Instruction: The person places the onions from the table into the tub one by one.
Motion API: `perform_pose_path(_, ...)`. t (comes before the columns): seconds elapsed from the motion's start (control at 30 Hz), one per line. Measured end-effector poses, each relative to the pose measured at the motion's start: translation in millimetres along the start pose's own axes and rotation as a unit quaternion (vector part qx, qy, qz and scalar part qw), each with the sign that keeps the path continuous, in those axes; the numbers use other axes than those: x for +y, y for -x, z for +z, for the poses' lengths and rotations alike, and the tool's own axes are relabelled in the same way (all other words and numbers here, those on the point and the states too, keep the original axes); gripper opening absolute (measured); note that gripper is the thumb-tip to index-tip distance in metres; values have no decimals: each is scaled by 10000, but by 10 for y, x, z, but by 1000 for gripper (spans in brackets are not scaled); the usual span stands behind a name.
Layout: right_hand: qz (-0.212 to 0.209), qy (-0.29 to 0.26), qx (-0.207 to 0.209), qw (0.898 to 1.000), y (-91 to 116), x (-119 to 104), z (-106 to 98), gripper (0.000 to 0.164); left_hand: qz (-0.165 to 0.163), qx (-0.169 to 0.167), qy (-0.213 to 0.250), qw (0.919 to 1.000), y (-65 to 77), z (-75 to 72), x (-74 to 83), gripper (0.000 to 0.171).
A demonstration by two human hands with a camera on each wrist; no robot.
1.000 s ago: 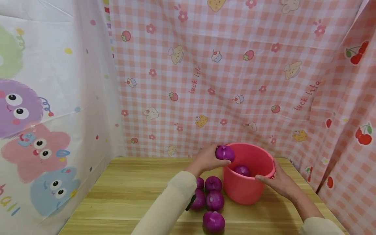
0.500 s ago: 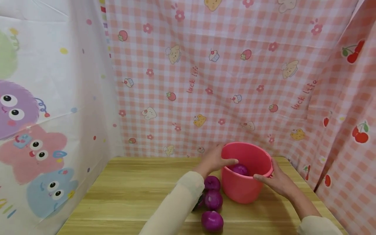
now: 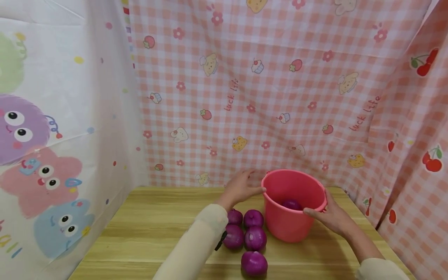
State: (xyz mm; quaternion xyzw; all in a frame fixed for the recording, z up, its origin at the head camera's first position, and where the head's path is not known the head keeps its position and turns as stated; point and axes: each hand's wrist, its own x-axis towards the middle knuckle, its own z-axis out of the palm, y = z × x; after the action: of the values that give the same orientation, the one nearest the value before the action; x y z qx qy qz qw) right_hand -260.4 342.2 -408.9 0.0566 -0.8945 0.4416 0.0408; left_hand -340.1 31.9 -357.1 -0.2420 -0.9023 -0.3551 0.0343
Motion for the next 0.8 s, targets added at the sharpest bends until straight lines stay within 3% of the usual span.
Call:
perform_pose_path(0.17,91,15,-23,10000,9,-1,-7,105,82,-2,147,9999,49,-43,-156,79)
perform_pose_path(0.8,90,6,-30,10000,13,-18,-6,104,-239,-57,577,9980,461,-149,-820,80)
